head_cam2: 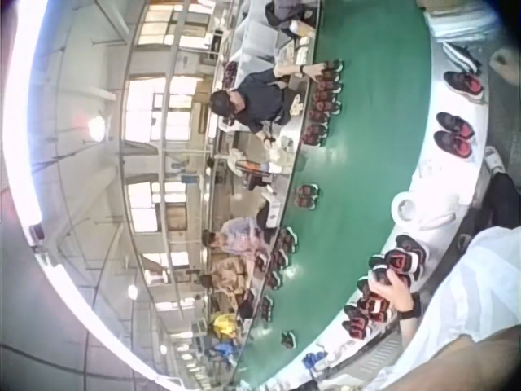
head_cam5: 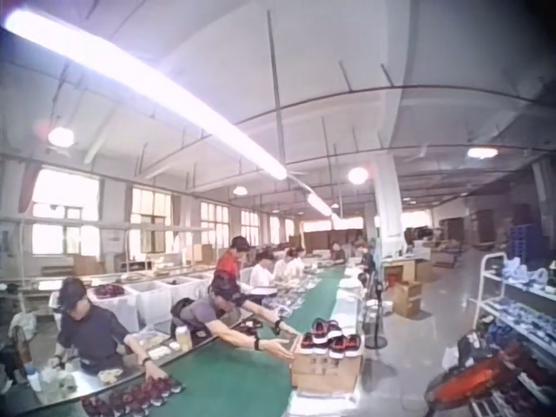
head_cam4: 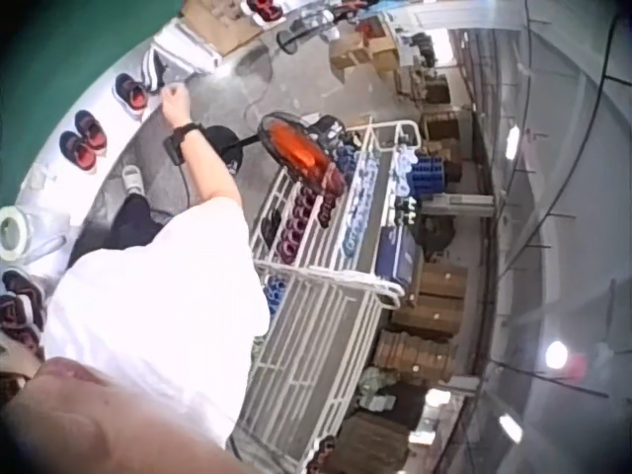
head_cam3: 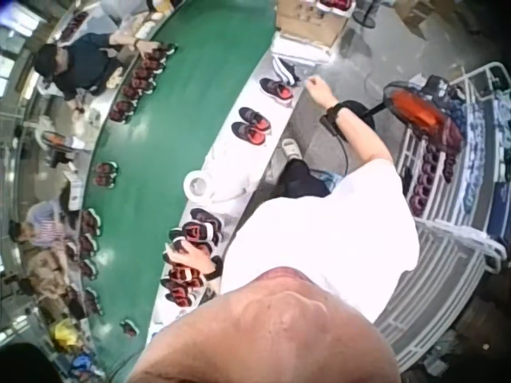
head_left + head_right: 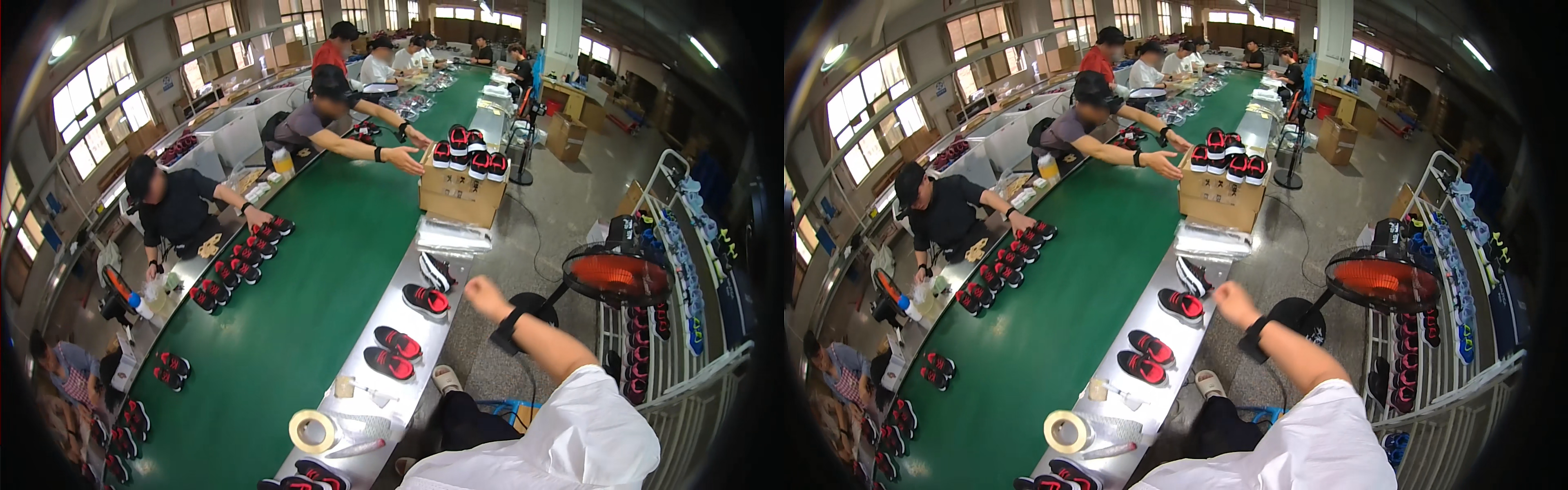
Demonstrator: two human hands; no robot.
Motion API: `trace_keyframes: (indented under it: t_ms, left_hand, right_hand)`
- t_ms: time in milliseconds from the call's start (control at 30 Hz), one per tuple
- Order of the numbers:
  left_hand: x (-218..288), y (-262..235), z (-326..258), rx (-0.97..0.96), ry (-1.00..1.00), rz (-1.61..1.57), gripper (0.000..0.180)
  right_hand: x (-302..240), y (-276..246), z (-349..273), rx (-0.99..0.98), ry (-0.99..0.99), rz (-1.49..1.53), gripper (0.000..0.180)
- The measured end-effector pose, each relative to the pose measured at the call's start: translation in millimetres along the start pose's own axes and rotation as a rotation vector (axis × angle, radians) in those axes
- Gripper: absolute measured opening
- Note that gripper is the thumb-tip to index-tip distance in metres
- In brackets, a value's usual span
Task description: The person assembles black and red sneakers on a factory line. They pick up shoes, apply tape to the soles, and use a handheld heat gun to bond the parts. The person then places the finished shoes into a cardboard box.
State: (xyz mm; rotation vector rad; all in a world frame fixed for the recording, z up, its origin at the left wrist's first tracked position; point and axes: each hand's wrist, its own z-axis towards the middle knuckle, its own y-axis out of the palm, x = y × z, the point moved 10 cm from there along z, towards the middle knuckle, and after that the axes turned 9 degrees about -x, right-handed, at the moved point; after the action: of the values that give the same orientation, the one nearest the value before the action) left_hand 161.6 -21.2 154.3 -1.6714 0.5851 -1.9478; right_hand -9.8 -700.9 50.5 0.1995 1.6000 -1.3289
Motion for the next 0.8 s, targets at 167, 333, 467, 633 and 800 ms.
trace_keyframes:
  t_ms: [167,333,467,633,800]
  left_hand:
    - [206,169,44,-0.81,0.243,-0.372,0.05]
    - [423,395,49,-1.211,0.789,-0.193,0.053]
    - [514,615,120,-1.308,0.438,-0.443,0.041]
    - [623,809,132,-1.631,0.308,-0.417,0.06]
    - [638,920,120,-1.637,0.094,-0.662,0.073]
  right_hand:
    - [-29,-141,136,0.148,0.081,-0.395,0.039]
    - [-26,-224,259,0.243,0.144,-0.547,0.044]
    - [84,-265,325,0.391,0.338,-0.125,0.057]
    - [147,-229,375,0.301,0.168,0.369,0.089]
    - [198,-222,371,0.165,0.504,0.216,0.095]
